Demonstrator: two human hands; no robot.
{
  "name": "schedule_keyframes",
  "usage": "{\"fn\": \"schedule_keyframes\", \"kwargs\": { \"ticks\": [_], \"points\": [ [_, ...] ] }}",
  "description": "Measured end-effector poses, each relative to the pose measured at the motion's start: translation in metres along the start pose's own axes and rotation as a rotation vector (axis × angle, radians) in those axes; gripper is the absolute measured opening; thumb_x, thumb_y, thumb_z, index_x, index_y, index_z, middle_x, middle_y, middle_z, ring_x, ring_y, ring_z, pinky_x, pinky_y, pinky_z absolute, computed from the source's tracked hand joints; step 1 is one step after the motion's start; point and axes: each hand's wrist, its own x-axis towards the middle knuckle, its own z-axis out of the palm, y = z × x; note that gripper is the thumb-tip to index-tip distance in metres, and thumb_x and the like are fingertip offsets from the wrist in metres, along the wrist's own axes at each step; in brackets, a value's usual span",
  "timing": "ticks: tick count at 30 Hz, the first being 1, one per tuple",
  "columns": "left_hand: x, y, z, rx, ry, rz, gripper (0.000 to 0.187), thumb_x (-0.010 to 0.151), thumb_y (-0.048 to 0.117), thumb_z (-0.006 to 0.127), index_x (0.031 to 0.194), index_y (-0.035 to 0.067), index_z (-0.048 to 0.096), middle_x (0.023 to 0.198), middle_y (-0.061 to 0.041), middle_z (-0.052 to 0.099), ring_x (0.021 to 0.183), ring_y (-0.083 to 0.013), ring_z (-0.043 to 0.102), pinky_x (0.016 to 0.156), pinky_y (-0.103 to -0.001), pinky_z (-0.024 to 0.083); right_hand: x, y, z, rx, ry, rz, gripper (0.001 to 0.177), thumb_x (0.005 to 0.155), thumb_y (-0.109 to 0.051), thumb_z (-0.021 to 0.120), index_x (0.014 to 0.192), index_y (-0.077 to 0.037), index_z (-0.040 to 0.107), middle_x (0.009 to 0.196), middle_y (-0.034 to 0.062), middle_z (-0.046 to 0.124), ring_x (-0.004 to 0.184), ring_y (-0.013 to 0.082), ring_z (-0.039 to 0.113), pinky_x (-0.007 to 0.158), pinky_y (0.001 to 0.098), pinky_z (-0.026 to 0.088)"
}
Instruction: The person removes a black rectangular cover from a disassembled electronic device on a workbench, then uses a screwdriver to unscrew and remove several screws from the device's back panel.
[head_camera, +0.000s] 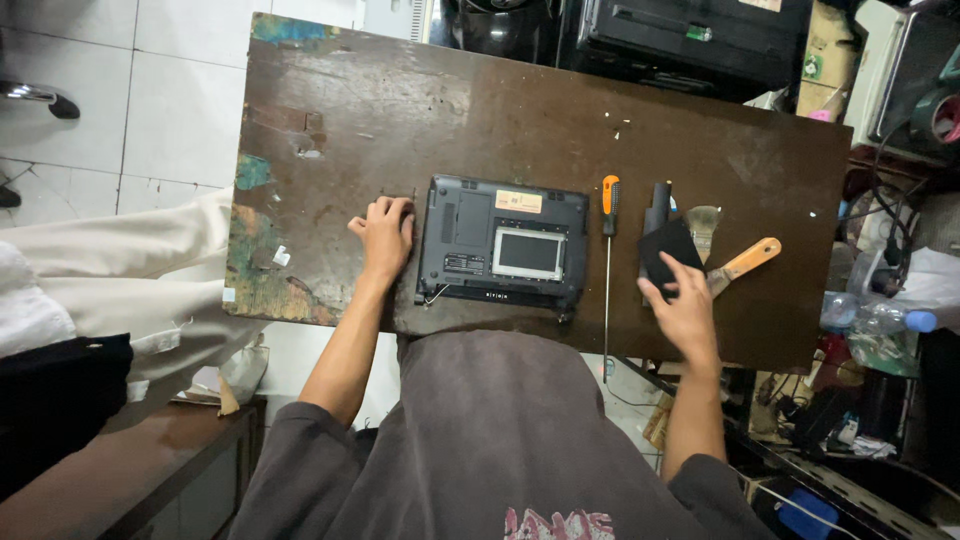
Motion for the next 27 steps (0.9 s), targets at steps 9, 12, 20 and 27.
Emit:
{"fn": "schedule_keyframes", "kwargs": {
  "ticks": [9, 12, 20, 27],
  "points": [
    [0.003, 0.018, -0.018, -0.104, 0.081, -0.086, 0.012, 0.091, 0.025, 0.065, 0.101, 0.027, 0.058, 0.094, 0.007, 0.054, 0.091, -0.0166, 0.054, 0.081, -0.041, 0.031, 0.051, -0.005, 0.048, -0.041, 0.060, -0.115, 0.066, 0.088, -0.026, 0.074, 0.144, -0.004, 0.047, 0.118, 0.0287, 0.053, 0.096, 0.0402, 0.066, 0.079, 0.0467, 0.057],
    [-0.002, 0.048, -0.050, -0.524, 0.136, -0.108, 0.005, 0.095, 0.015, 0.063, 0.098, 0.018, 0.060, 0.088, -0.003, 0.063, 0.084, -0.0260, 0.065, 0.073, -0.041, 0.043, 0.065, -0.015, 0.057, -0.180, 0.022, -0.028, 0.057, 0.094, -0.021, 0.065, 0.147, -0.014, 0.046, 0.122, 0.0231, 0.052, 0.102, 0.0415, 0.064, 0.084, 0.0522, 0.055],
    [-0.039, 0.135, -0.046, -1.532, -0.251, -0.392, 0.017, 0.091, 0.010, 0.065, 0.109, 0.010, 0.064, 0.097, -0.006, 0.070, 0.088, -0.0137, 0.068, 0.078, -0.024, 0.054, 0.103, -0.019, 0.083, -0.410, -0.110, 0.086, 0.074, 0.089, -0.035, 0.067, 0.153, -0.023, 0.031, 0.121, 0.0141, 0.061, 0.106, 0.0393, 0.065, 0.086, 0.0565, 0.052],
    [-0.058, 0.152, -0.026, -2.103, -0.462, -0.599, 0.019, 0.091, 0.007, 0.066, 0.109, 0.007, 0.062, 0.102, -0.006, 0.070, 0.094, -0.0185, 0.071, 0.083, -0.027, 0.059, 0.112, -0.001, 0.078, -0.171, 0.032, -0.061, 0.054, 0.093, -0.020, 0.060, 0.138, 0.006, 0.047, 0.124, 0.0283, 0.059, 0.113, 0.0446, 0.060, 0.094, 0.0549, 0.048]
  ]
}}
